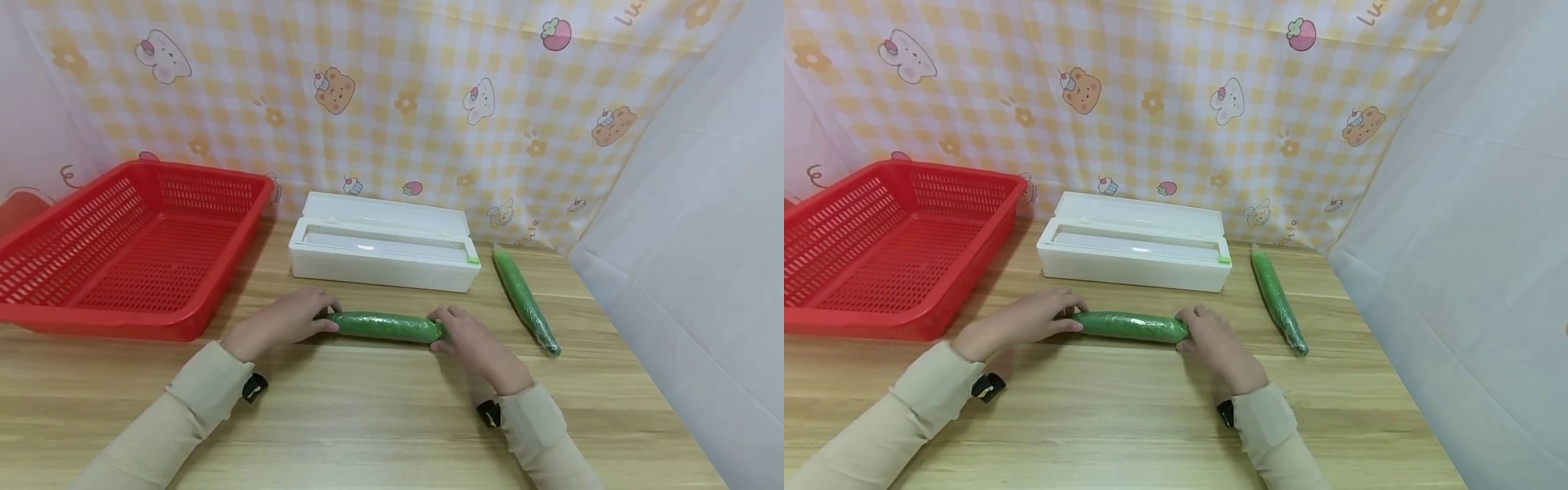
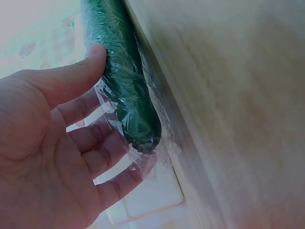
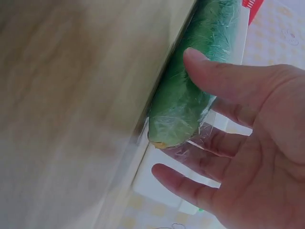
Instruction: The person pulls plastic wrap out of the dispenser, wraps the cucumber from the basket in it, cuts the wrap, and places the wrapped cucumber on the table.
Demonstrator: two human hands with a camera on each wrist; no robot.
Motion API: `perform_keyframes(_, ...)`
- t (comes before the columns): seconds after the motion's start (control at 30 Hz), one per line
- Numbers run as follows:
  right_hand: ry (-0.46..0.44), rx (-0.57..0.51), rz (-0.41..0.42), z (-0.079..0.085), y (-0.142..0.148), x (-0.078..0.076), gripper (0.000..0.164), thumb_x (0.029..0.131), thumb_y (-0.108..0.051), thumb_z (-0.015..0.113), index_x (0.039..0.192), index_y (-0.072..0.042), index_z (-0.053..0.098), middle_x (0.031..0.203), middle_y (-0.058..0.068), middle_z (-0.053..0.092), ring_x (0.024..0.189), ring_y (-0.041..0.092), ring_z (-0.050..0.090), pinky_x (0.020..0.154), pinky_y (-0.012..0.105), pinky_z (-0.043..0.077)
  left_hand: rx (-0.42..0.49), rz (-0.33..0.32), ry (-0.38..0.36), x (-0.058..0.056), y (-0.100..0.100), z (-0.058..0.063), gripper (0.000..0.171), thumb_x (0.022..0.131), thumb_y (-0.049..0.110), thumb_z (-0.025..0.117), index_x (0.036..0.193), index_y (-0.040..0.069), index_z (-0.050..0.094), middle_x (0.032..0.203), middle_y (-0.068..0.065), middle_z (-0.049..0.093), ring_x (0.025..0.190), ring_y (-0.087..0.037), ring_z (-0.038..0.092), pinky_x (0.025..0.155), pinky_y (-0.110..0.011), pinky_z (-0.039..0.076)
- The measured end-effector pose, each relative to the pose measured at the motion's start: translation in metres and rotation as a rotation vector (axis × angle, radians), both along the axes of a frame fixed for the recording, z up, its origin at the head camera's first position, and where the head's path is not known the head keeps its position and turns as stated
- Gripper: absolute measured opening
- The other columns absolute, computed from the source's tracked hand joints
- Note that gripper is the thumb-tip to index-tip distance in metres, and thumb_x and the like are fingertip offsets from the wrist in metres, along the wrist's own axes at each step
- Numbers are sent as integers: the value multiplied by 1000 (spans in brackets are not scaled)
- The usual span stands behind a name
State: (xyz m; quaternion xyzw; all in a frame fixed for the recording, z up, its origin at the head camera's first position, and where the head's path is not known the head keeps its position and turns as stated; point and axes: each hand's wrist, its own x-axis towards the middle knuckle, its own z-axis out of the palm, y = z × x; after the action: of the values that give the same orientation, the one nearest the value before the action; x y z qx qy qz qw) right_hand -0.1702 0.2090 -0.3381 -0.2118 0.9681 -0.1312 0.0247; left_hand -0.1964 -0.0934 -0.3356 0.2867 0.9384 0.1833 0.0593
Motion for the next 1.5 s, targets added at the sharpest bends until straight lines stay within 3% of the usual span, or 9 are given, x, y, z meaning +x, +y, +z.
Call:
perform_keyframes(0.2, -75, -55, 34, 2, 5, -3, 48, 85, -20, 65, 128, -4, 51, 124, 17, 56, 114, 33, 54, 97, 49, 42, -13, 7, -27, 0, -2, 1, 36, 90, 29, 61, 119, 7, 60, 111, -12, 60, 103, -27, 56, 89, -47, 45)
perform_keyframes(0.37, -114, -216, 96, 14, 12, -3, 46, 93, -22, 54, 133, -1, 46, 130, 18, 53, 121, 35, 48, 100, 50, 39, -3, 0, -28, 2, 2, 4, 53, 87, 35, 63, 130, 7, 51, 126, -13, 53, 115, -30, 51, 97, -50, 41)
perform_keyframes(0.57, -133, -361, 51, 35, 5, 6, 42, 97, -33, 47, 129, -6, 49, 90, 8, 63, 81, 24, 60, 67, 30, 48, 85, -26, -11, 13, 23, 10, 69, 83, 39, 67, 140, 12, 38, 135, -7, 49, 123, -24, 47, 103, -45, 38)
perform_keyframes(0.8, -75, -556, -83, 52, -7, 20, 31, 96, -38, 47, 112, -13, 57, 67, 4, 58, 61, 15, 57, 50, 26, 42, 73, -4, 209, 21, 47, 10, 51, 79, 25, 74, 122, 9, 50, 104, -4, 62, 92, -19, 58, 82, -38, 47)
perform_keyframes(0.93, 64, -716, -213, 60, -12, 21, 26, 94, -34, 54, 103, -10, 61, 73, 7, 59, 59, 15, 56, 53, 26, 47, 170, 43, 117, 24, 53, 16, 36, 77, 17, 72, 106, 15, 52, 83, 3, 56, 72, -13, 51, 63, -29, 43)
perform_keyframes(1.03, 133, -910, -250, 68, -18, 18, 23, 92, -31, 57, 102, -11, 60, 90, 4, 62, 76, 12, 59, 68, 24, 49, 246, 73, 40, 26, 60, 24, 39, 74, 17, 71, 108, 18, 53, 80, 4, 56, 69, -12, 50, 60, -27, 41)
perform_keyframes(1.17, 53, -1479, -66, 78, -30, 14, 14, 94, -22, 55, 92, -9, 59, 93, 2, 67, 89, 12, 64, 82, 26, 51, 309, 51, 14, 31, 72, 34, 45, 70, 14, 74, 112, 14, 55, 81, 4, 60, 69, -12, 53, 61, -27, 43)
perform_keyframes(1.27, 10, -1809, 133, 82, -37, 10, 29, 95, -20, 53, 69, -8, 56, 67, 3, 65, 68, 16, 66, 72, 30, 54, 386, 9, -48, 35, 79, 37, 46, 69, 7, 75, 111, 12, 57, 81, 3, 62, 70, -12, 54, 62, -27, 46)
perform_keyframes(1.5, -99, -1946, 390, 87, -34, 9, 59, 101, -33, 29, 47, -12, 39, 43, -1, 49, 44, 13, 52, 57, 26, 51, 516, -83, -259, 43, 83, 34, 47, 66, -2, 71, 110, 10, 60, 84, -1, 60, 75, -16, 54, 62, -30, 47)
